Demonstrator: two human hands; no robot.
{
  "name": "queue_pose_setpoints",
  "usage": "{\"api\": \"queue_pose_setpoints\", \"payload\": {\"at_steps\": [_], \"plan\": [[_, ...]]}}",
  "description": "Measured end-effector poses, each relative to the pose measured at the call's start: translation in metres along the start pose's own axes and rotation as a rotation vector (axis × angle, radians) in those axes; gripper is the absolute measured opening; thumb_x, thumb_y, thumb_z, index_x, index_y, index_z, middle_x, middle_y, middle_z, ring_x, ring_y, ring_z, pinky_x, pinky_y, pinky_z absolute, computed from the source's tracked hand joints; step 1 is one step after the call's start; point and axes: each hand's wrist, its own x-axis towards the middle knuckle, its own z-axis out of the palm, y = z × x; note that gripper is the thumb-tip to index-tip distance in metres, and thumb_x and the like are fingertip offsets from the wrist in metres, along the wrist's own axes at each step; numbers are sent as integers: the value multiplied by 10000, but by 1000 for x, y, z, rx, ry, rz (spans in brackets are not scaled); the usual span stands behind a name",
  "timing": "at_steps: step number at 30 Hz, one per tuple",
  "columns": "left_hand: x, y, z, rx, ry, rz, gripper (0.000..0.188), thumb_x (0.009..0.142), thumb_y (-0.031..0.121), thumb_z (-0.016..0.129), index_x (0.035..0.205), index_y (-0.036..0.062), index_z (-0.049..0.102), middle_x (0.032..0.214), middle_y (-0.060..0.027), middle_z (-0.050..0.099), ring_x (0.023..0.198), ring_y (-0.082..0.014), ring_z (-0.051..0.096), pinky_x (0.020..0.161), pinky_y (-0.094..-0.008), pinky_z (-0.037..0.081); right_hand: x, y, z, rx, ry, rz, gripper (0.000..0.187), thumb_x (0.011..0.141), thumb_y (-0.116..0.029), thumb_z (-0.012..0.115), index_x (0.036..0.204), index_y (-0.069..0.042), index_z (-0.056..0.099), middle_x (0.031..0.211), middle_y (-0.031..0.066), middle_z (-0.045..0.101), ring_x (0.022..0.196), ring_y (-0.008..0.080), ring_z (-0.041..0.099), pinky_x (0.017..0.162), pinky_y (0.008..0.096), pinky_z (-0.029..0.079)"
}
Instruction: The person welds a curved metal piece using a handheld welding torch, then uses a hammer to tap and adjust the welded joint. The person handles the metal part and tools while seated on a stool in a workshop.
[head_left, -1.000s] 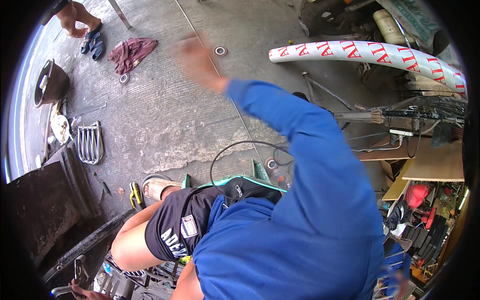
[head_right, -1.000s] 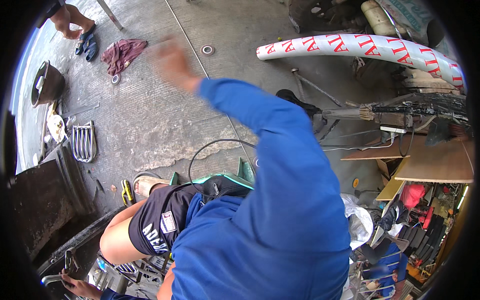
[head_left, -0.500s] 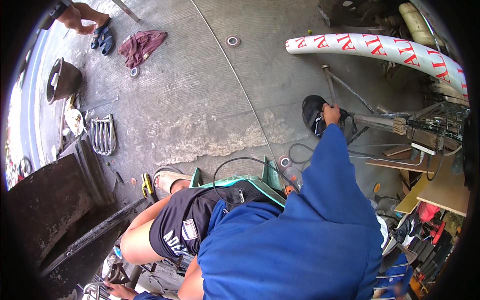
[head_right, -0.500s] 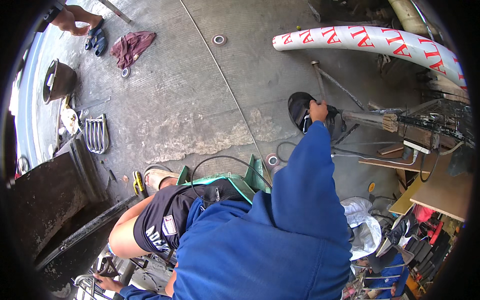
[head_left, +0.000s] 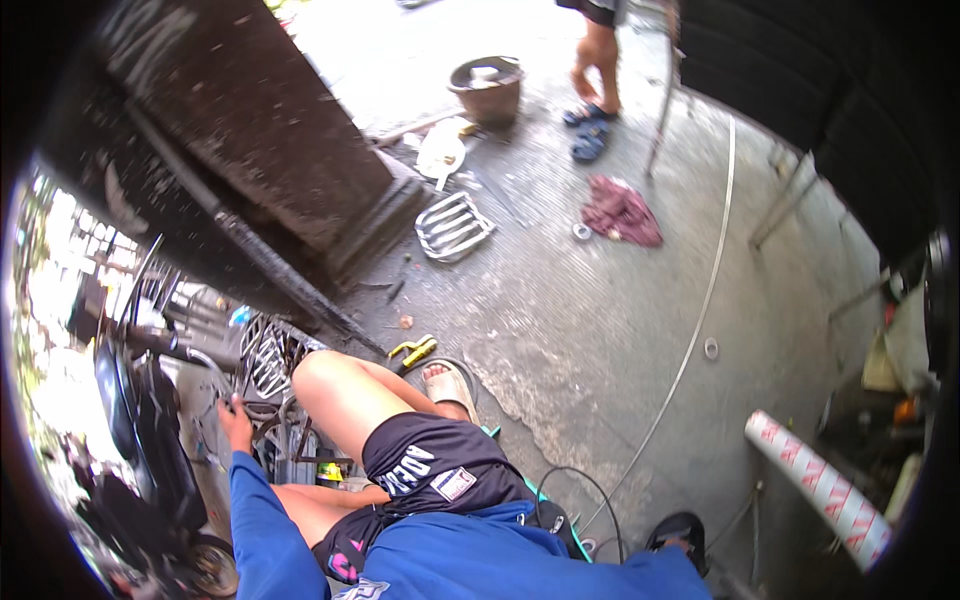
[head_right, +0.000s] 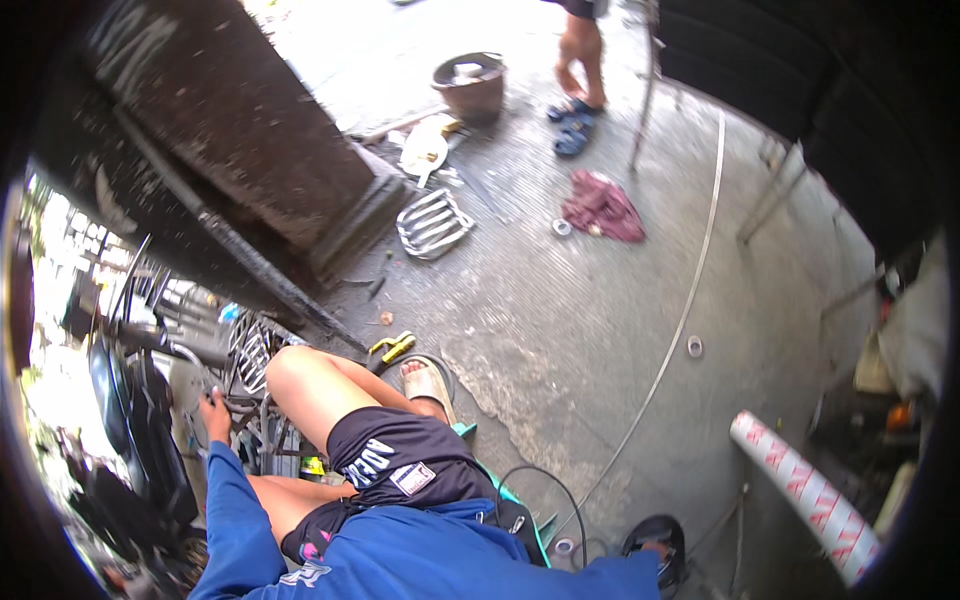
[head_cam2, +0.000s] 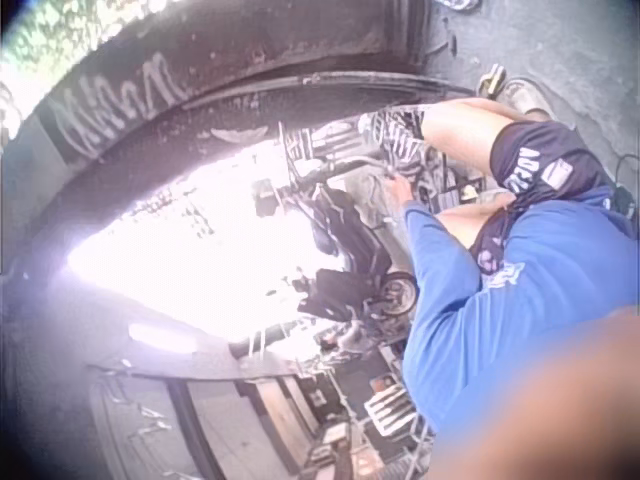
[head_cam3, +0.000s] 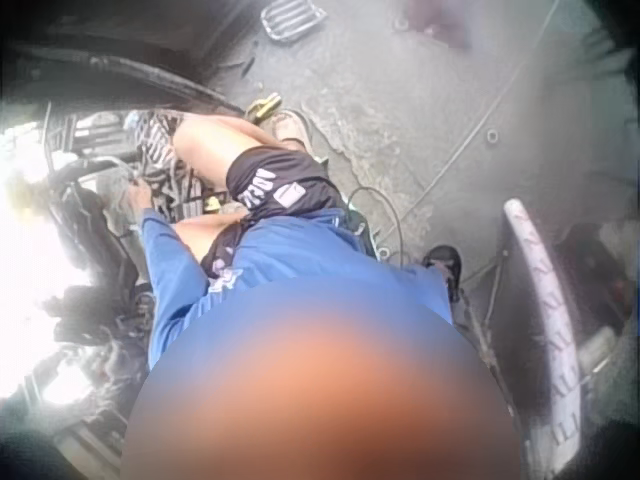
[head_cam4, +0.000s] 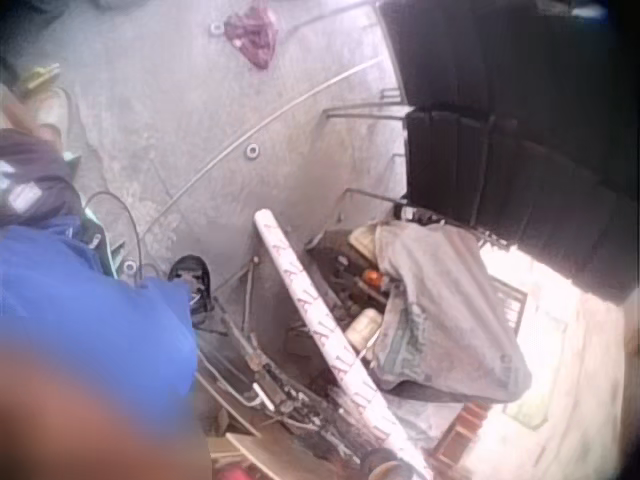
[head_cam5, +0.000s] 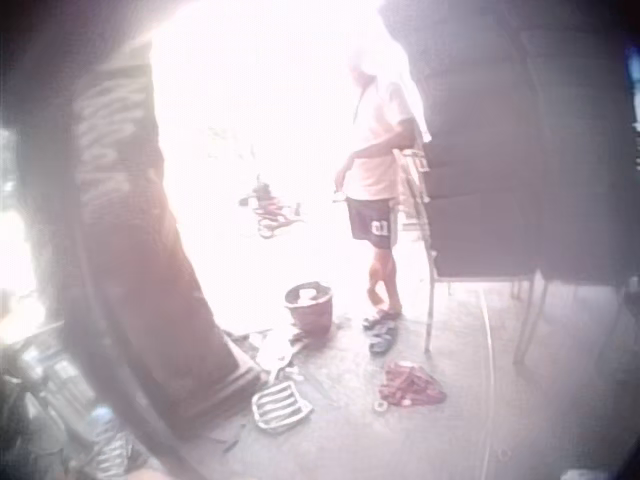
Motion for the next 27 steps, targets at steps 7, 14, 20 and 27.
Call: {"api": "queue_pose_setpoints", "payload": {"at_steps": [7, 14, 20, 27], "plan": [[-24, -23, 16, -124, 29, -60, 554, 1062, 380, 594, 1287, -125, 555, 1115, -284, 693, 1084, -369, 653, 997, -452, 469, -11, -69, 14, -88, -45, -96, 429, 941, -386, 637, 1228, -84, 738, 1275, 169, 713, 1249, 335, 640, 1058, 401, 496], [-25, -26, 15, -86, -133, -48, 697, 1074, 467, 552, 1359, -168, 508, 1335, -335, 603, 1198, -378, 601, 1061, -453, 458, 28, 0, 16, -192, -56, -36, 404, 973, -373, 638, 1265, -108, 727, 1287, 142, 713, 1273, 305, 631, 1062, 374, 493], [-49, -19, 11, 97, -181, 9, 718, 1060, 535, 540, 1319, -135, 557, 1342, -307, 614, 1172, -411, 614, 1051, -479, 463, 42, 28, 38, -39, -75, 263, 396, 971, -371, 672, 1289, -142, 723, 1285, 120, 720, 1277, 282, 635, 1059, 360, 497], [-59, -14, 12, 67, -210, 19, 610, 1076, 490, 527, 1223, -94, 620, 1196, -275, 670, 1049, -370, 644, 954, -476, 499, -2, 4, 44, -179, -204, 109, 401, 838, -314, 745, 1168, -86, 754, 1321, 198, 685, 1215, 411, 653, 1057, 448, 519]]}}
